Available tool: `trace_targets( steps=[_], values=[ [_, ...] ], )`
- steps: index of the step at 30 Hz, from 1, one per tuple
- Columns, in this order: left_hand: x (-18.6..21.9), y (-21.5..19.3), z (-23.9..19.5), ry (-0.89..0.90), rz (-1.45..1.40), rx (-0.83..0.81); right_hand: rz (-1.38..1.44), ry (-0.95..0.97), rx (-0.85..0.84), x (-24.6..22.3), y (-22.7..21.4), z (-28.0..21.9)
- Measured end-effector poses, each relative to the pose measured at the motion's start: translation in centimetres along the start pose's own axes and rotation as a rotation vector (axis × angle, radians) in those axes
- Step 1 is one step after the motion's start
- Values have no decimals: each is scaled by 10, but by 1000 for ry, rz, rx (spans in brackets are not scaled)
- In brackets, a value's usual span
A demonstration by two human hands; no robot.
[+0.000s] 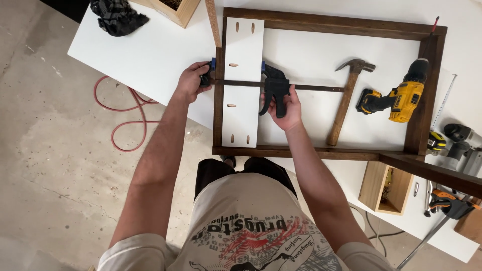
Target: Assembling a wooden frame by aligning a board, clamping it in place, and driving pocket hole screws with a power drill.
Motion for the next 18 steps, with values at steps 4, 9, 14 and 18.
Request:
trace_targets(
  steps=[4, 9, 14, 18],
  values=[
    [-12, 3, 9, -58, -108, -3, 256, 32, -22, 15, 0, 8],
    [-9, 5, 6, -39, -155, 11, 373, 11, -69, 17, -3, 13],
    [-17, 4, 16, -42, -169, -1, 347, -6, -96, 14, 2, 9],
    [-21, 2, 19, -38, -186, 9, 364, 1, -86, 17, 2, 8]
  ],
)
Point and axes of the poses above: each hand's wrist, its own z-axis towards the middle knuckle, its own y-axis out of the palm, x = y × z, the point moved 6 cm from there along z, towards the middle knuckle, and after that the axes turned 1 degree about y, right-handed, at the moved point
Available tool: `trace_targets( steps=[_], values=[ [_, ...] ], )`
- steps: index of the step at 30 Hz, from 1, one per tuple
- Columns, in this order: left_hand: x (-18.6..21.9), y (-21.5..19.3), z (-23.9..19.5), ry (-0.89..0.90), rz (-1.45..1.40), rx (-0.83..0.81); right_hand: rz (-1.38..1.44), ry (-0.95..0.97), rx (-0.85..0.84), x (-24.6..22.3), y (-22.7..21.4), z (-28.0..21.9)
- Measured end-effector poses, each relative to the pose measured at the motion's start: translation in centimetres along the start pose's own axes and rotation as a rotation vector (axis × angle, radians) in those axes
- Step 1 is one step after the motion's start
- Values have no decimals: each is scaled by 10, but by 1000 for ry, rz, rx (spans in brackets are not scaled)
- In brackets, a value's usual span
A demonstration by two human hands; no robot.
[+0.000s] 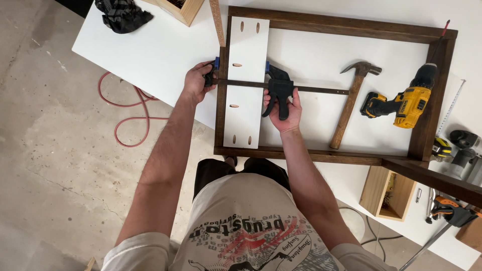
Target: Assembling a wooden frame by aligning a board, clamping it in place, and driving pocket hole screws with a power drill.
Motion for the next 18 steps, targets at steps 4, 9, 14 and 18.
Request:
trace_targets(
  steps=[4, 9, 14, 18],
  values=[
    [1, -1, 2, 6, -14, 4, 4, 6, -8, 0, -4, 5],
    [-1, -1, -2, 8, 9, 0, -29, 20, 1, -3, 10, -10],
    [-21, -13, -28, -38, 27, 18, -103, 108, 64, 6, 2, -39],
    [-47, -27, -65, -65, 10, 42, -168, 135, 155, 12, -11, -71]
  ],
)
Point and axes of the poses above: each hand's wrist, its own z-axis towards the middle knuckle, its own y-axis out of the palm, x = y × z, the point moved 6 cm from there along z, towards the middle knuckle, and after that the axes turned 1 degree about y, right-handed, at the moved point
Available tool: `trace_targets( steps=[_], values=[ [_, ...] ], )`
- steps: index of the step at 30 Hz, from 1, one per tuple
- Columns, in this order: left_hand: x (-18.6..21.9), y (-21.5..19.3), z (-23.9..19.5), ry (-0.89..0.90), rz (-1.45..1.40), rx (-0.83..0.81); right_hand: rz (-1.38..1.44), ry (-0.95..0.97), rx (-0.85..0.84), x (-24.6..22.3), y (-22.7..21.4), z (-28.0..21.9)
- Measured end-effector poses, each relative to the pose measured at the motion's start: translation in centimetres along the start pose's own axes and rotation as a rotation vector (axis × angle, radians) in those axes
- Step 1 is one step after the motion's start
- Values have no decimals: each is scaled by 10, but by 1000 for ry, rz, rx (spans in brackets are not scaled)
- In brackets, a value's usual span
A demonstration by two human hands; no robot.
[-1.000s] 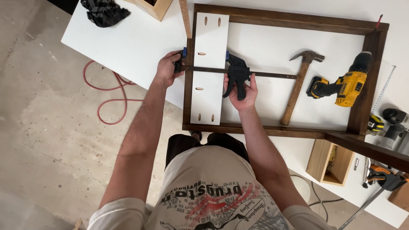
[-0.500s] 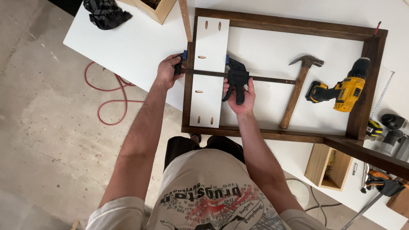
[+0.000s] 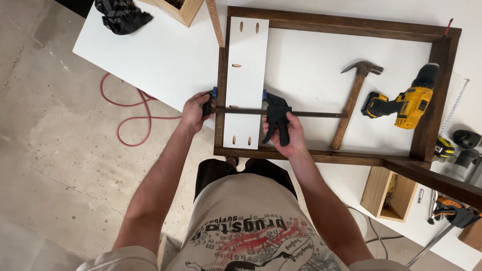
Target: Assembling a wooden frame by aligning a board, clamping it in place, and driving pocket hole screws with a power drill.
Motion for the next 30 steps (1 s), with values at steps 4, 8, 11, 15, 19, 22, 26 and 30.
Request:
trace_targets(
  steps=[4, 8, 11, 15, 19, 22, 26, 30],
  values=[
    [-16, -5, -28, -32, -39, -1, -177, 87, 53, 14, -27, -20],
    [-31, -14, -39, -41, -66, 5, -263, 173, 37, 28, -23, -41],
    [-42, -20, -34, -28, -61, -3, -318, 225, 41, 34, -35, -44],
    [-37, -15, -43, 2, -87, 5, -354, 190, 45, 36, -40, -39],
    [-33, -13, -42, 27, -99, 2, -354, 186, 32, 38, -37, -35],
    [-37, -14, -41, 28, -110, 2, -366, 216, 51, 42, -50, -29],
    [-40, -15, -36, 39, -102, 4, -434, 217, 102, 41, -47, -27],
    [-40, -14, -37, 45, -103, 1, -470, 218, 132, 40, -34, -34]
  ],
)
Point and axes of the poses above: each hand's wrist, its own z-axis towards the middle knuckle, its own y-axis out of the palm, x = y × z, the point moved 6 cm from there along z, towards the middle knuckle, and after that the axes turned 1 degree about y, right-handed, at the moved point
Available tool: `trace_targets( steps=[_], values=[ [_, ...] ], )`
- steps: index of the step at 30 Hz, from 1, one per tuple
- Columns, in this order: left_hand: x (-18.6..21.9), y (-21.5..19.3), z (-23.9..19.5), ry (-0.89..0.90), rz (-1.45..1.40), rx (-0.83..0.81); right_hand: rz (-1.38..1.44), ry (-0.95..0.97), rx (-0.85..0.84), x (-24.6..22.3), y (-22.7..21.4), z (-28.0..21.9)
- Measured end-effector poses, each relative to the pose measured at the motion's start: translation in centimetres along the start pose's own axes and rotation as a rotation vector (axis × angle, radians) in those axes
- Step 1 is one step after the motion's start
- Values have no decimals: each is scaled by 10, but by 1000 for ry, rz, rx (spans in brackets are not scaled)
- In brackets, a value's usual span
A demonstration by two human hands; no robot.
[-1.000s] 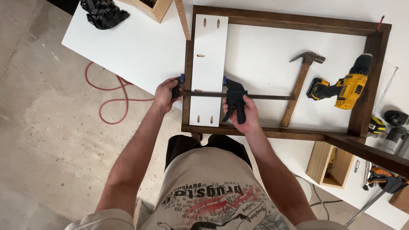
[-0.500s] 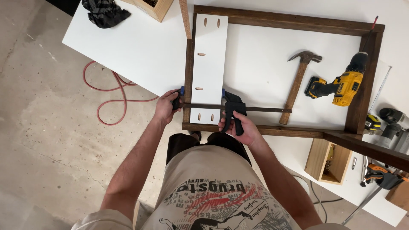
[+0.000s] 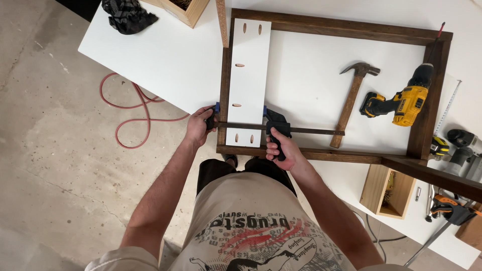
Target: Assembling a wooden frame by aligning a board, clamping it in place, and driving pocket hole screws with a power drill.
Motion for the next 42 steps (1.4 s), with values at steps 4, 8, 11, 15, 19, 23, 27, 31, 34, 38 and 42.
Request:
trace_targets(
  steps=[4, 8, 11, 15, 19, 23, 27, 31, 34, 38, 42],
  values=[
    [0, 0, 0, 4, 8, 1, -7, 8, 14, 0, -1, 0],
    [-4, -2, 4, -9, 3, -14, -1, 23, 34, 2, -3, 3],
    [-4, -3, 4, -14, -3, -18, -17, 15, 37, 0, 2, -2],
    [-1, -3, -1, -30, 1, -27, 13, 2, 51, -1, 4, -9],
    [20, 3, -11, -39, 129, -73, 31, -9, 34, -5, 8, -21],
    [46, -21, 33, 100, 694, 0, -98, -78, 167, -14, 19, -52],
    [154, -11, 120, 587, 1238, 186, -184, -162, 334, -14, -45, -54],
    [260, 50, 171, 1253, 1485, 242, -331, -303, 576, -68, -51, -94],
    [282, 70, 249, 1074, 1962, 282, -225, -663, 845, -94, -121, -108],
    [286, 64, 327, 763, 2295, 158, -437, -905, 1332, -128, -163, -153],
    [298, 53, 314, 586, 2233, 110, -500, -1088, 1330, -163, -169, -161]
  ],
)
Point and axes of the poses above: each hand's wrist, its own z-axis towards the middle knuckle, its own y-axis out of the palm, x = y × z, the point moved 6 cm from there along z, towards the middle knuckle, and after that the axes turned 1 degree about y, right-handed, at the moved point
